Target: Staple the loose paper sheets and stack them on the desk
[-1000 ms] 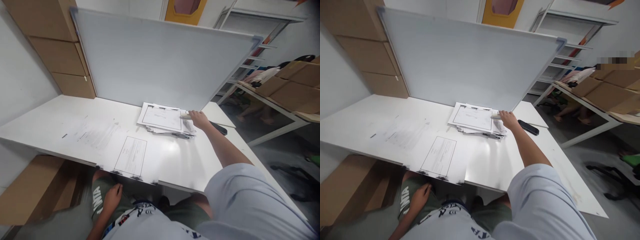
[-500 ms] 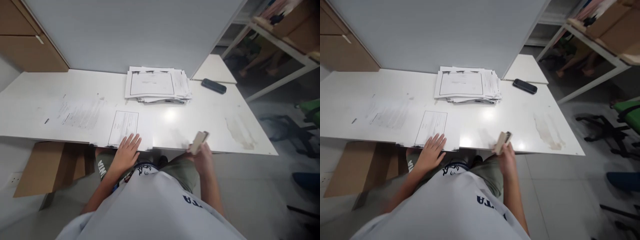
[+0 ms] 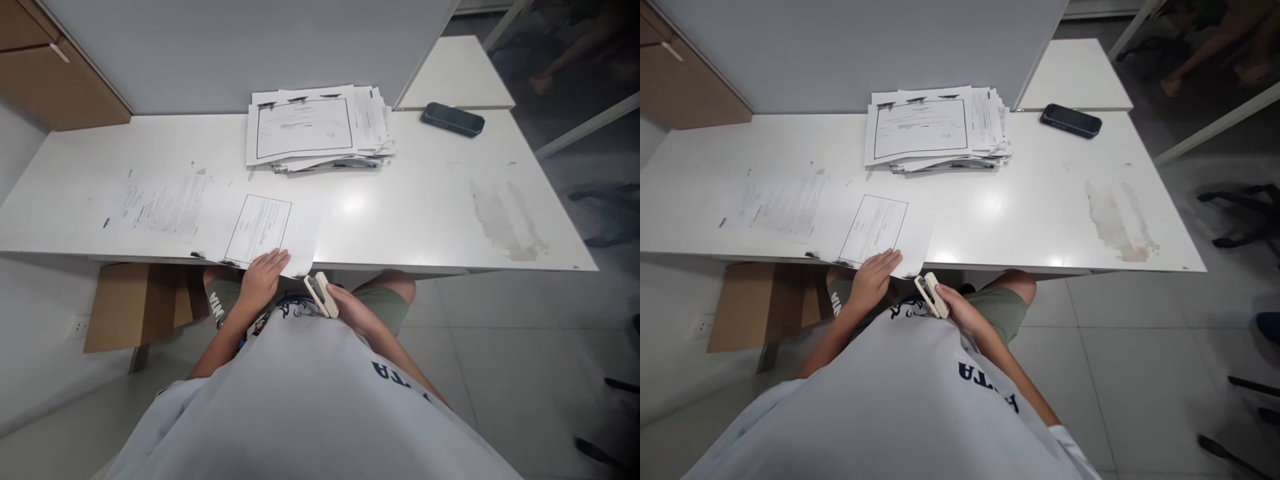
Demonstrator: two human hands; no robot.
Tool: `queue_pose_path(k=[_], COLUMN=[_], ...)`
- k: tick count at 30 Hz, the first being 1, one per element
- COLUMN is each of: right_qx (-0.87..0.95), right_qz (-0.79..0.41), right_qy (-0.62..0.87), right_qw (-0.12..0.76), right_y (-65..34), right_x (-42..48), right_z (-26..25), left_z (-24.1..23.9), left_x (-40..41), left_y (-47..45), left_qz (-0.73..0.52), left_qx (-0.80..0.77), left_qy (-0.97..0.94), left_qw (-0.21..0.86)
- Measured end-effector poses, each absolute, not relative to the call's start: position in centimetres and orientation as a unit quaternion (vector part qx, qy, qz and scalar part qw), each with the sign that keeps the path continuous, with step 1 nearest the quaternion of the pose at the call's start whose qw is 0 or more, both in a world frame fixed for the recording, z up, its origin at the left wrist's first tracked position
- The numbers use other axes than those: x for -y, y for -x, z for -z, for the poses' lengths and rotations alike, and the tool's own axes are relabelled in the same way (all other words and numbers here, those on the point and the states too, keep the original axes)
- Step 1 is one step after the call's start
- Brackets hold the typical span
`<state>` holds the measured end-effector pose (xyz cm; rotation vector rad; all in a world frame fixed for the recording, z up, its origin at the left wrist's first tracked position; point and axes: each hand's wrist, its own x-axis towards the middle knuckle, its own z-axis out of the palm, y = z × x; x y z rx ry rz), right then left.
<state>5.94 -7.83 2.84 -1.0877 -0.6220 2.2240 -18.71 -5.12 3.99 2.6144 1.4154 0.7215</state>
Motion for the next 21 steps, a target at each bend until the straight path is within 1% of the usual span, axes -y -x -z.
queue_pose_path(k=[3,6,12,21], right_qx=[0.251,0.270,0.270,0.288], right_qz=[-0.841,-0.850,-0.853,-0.836], right_qy=[0.395,0.352,0.328,0.365], right_qw=[0.272,0.284,0.303,0.293], right_y=[-6.7,-7.2,-7.8,-7.8], right_x=[7.7,7.6,8.2,9.3], right_z=[-3.1,-3.4,-3.6,-4.5], left_z=[-4.3,-4.9,-5.7,-6.0], left_x=[5.0,4.9,4.5,4.9], left_y=[18.2,17.9,17.4,17.1], left_qz=[-0.222,-0.208,-0.194,-0.218], left_qx=[-0.397,-0.341,-0.298,-0.284], left_qy=[-0.888,-0.913,-0.931,-0.932], left_qw=[0.060,0.083,0.087,0.053])
